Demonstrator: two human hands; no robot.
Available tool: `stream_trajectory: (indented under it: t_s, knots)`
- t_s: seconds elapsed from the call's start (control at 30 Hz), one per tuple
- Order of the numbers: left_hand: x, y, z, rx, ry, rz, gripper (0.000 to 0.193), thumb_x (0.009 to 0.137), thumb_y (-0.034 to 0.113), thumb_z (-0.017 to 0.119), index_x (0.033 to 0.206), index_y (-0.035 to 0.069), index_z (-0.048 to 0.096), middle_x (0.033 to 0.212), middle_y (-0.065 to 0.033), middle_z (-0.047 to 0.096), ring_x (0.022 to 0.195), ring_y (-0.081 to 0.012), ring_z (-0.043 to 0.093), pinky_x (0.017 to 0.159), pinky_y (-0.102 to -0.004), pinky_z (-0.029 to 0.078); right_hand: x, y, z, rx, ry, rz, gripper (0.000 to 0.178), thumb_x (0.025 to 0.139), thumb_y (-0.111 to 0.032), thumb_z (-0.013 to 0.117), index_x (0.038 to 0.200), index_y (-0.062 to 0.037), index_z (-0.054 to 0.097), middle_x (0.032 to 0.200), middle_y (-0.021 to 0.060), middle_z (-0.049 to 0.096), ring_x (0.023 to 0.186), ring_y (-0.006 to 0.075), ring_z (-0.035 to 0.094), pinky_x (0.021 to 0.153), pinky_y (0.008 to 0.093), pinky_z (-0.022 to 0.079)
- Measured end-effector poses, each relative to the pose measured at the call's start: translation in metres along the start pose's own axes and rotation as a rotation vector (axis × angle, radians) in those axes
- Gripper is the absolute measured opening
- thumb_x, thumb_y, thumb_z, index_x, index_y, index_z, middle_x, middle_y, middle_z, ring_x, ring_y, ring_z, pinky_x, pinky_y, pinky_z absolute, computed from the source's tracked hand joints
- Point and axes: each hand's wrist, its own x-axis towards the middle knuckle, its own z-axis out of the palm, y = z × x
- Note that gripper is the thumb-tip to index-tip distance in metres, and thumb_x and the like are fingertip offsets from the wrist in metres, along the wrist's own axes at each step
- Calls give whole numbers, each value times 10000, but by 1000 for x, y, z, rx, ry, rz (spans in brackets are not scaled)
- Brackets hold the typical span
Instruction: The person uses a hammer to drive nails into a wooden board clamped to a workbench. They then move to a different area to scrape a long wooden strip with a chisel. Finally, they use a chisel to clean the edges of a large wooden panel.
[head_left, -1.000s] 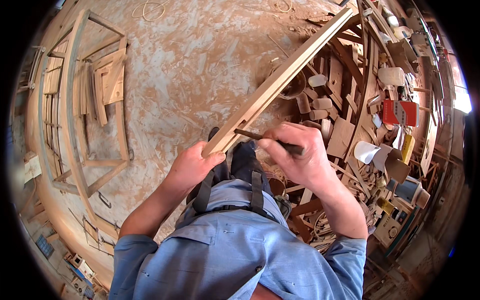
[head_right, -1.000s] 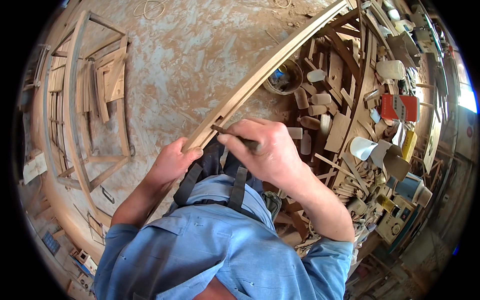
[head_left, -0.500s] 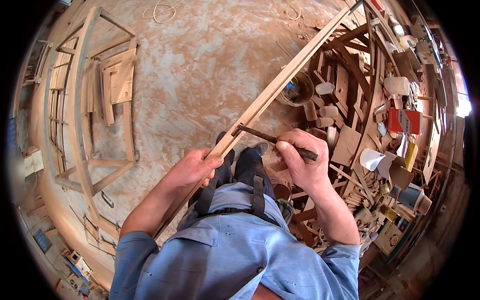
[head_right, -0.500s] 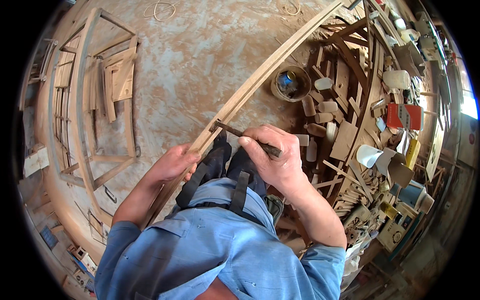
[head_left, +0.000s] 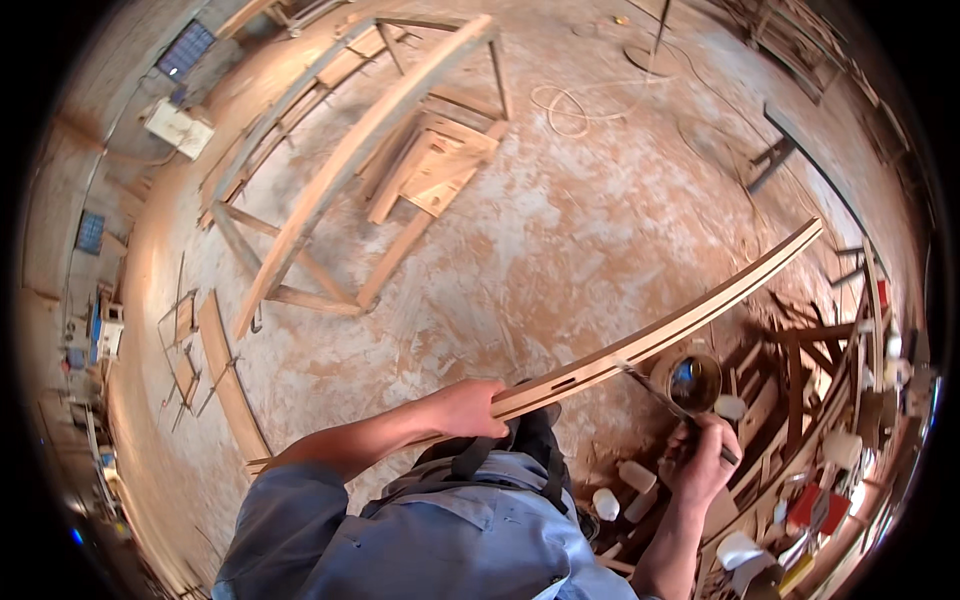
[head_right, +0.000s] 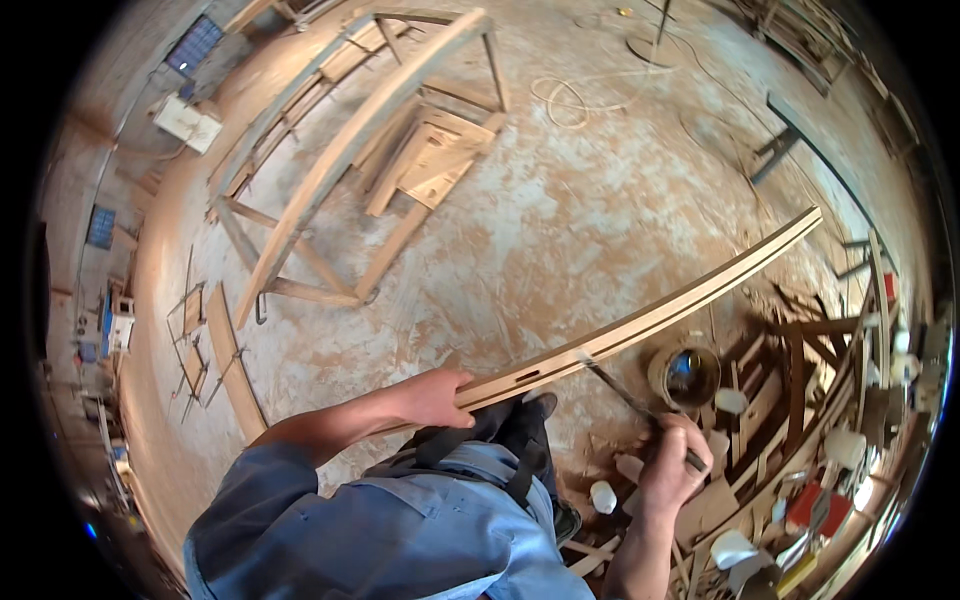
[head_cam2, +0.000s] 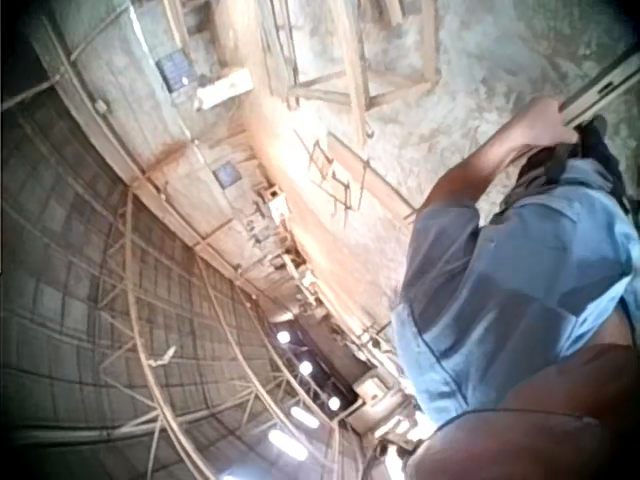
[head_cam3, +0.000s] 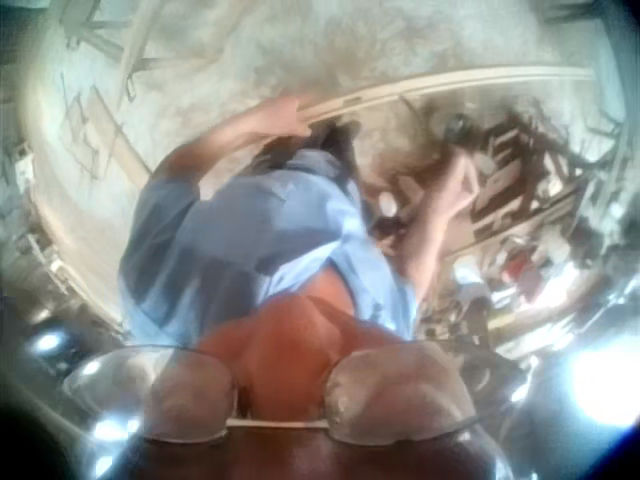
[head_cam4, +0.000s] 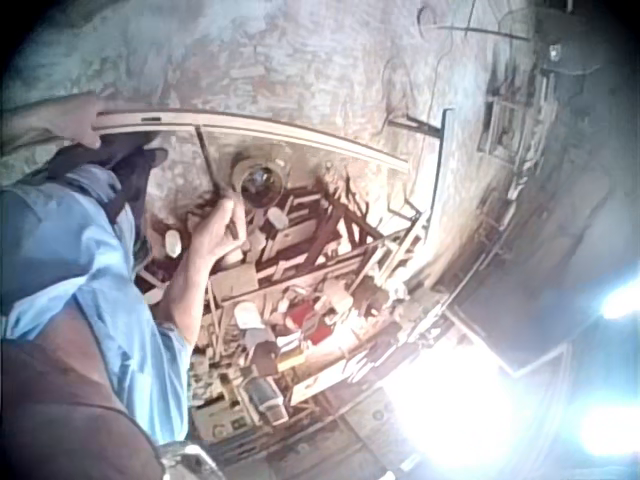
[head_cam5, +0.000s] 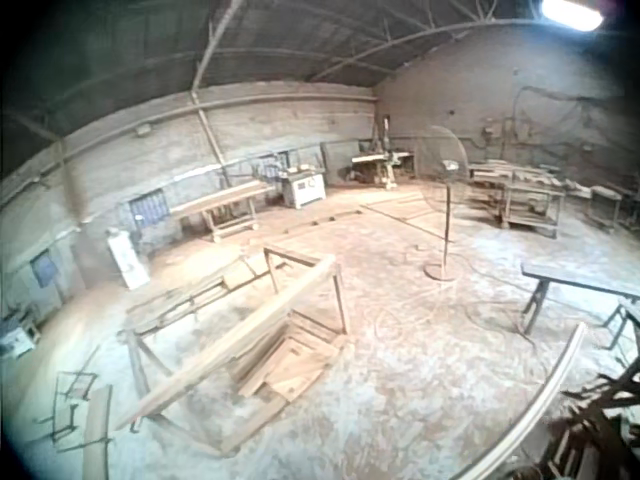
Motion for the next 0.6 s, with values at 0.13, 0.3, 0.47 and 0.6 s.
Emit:
stream_trajectory:
  t_s: [0.13, 0.3, 0.47, 0.6]
  knots:
    - [-41, -1, -34, 5, 83, -213, 563, 707, 278, 711, 1188, 15, 582, 992, -209, 668, 951, -315, 649, 823, -387, 499, 16, 10, 12, 132, 49, -44, 278, 1015, -252, 472, 913, -16, 578, 644, 71, 566, 524, 142, 530, 470, 247, 413]
    - [-65, -46, -96, 16, 276, -309, 525, 694, 213, 676, 1190, 59, 599, 964, -192, 679, 889, -315, 667, 775, -383, 522, 34, 13, 26, 168, 73, -40, 279, 999, -276, 515, 928, -18, 592, 636, 65, 568, 504, 132, 531, 426, 240, 410]
    - [-79, -157, -202, 170, 648, -247, 552, 689, 182, 644, 1230, 88, 593, 973, -199, 675, 868, -302, 665, 777, -372, 526, 58, 7, 82, 98, 132, -37, 273, 995, -266, 515, 888, -33, 608, 630, 36, 562, 484, 101, 511, 421, 227, 394]
    - [-73, -249, -320, -12, 833, -87, 548, 719, 96, 617, 1266, 95, 582, 902, -160, 683, 802, -220, 660, 737, -347, 524, 67, 15, 153, -37, 184, -36, 274, 985, -257, 531, 842, -45, 629, 621, 19, 560, 483, 86, 499, 438, 220, 376]
